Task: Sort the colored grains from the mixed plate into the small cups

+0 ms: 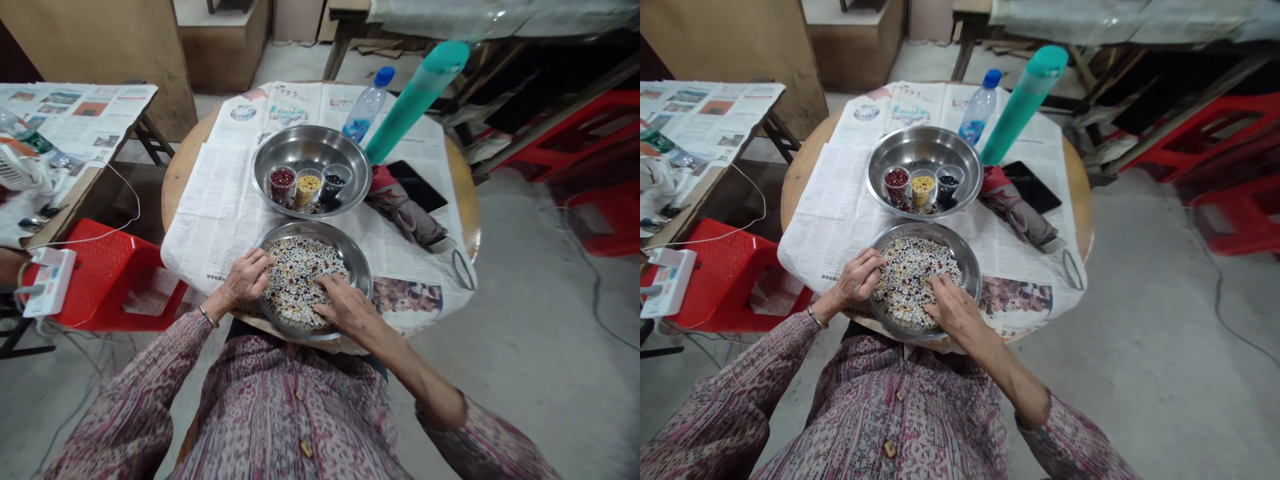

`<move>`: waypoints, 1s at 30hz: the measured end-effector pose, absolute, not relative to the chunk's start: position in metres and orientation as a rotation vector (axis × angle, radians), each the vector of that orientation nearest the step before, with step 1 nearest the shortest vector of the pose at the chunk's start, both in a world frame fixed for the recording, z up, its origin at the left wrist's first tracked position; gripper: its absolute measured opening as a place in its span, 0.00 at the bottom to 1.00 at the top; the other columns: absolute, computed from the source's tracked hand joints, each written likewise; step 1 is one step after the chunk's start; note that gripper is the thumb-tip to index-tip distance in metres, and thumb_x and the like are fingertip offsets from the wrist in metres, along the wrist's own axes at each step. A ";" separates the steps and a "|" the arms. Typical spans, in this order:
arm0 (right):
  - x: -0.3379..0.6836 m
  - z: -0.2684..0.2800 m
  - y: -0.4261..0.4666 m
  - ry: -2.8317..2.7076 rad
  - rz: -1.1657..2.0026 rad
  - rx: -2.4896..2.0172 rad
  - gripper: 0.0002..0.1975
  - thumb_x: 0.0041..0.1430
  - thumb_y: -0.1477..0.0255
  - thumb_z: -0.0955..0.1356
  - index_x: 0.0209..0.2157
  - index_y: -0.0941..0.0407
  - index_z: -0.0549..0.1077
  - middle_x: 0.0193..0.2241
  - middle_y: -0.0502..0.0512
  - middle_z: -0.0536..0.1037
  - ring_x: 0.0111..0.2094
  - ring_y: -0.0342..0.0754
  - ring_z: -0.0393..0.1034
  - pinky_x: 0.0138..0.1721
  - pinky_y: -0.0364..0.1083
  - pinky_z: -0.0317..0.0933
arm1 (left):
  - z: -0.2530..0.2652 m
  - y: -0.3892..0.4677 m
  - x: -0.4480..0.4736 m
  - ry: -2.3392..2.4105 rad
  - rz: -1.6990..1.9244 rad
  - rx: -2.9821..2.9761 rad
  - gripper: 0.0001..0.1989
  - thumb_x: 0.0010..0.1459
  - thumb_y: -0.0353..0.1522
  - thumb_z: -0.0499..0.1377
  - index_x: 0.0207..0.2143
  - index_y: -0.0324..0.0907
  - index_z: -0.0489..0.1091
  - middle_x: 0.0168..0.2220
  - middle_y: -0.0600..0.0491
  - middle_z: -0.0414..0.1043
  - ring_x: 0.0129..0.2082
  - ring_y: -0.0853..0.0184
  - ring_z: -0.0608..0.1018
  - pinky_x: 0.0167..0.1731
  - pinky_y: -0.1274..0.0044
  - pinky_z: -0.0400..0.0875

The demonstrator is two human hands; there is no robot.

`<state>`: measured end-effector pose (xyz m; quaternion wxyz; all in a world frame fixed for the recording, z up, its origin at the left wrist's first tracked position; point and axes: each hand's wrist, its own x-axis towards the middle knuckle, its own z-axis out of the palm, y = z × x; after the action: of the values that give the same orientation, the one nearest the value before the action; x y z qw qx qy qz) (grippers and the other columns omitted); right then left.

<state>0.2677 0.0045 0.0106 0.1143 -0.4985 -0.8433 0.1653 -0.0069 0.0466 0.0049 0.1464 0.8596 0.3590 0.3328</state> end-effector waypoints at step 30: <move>0.266 0.040 -0.003 -2.876 0.734 -0.966 0.11 0.62 0.80 0.65 0.36 0.53 0.78 0.32 0.53 0.78 0.37 0.48 0.72 0.41 0.47 0.67 | 0.006 0.045 -0.005 1.051 0.985 2.451 0.10 0.65 0.26 0.47 0.40 0.40 0.68 0.39 0.47 0.72 0.42 0.61 0.73 0.48 0.65 0.73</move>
<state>0.2656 -0.0032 0.0403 0.0100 -0.3096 -0.9213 0.2353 -0.0049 0.0450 0.0064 0.1486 0.8526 0.3655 0.3426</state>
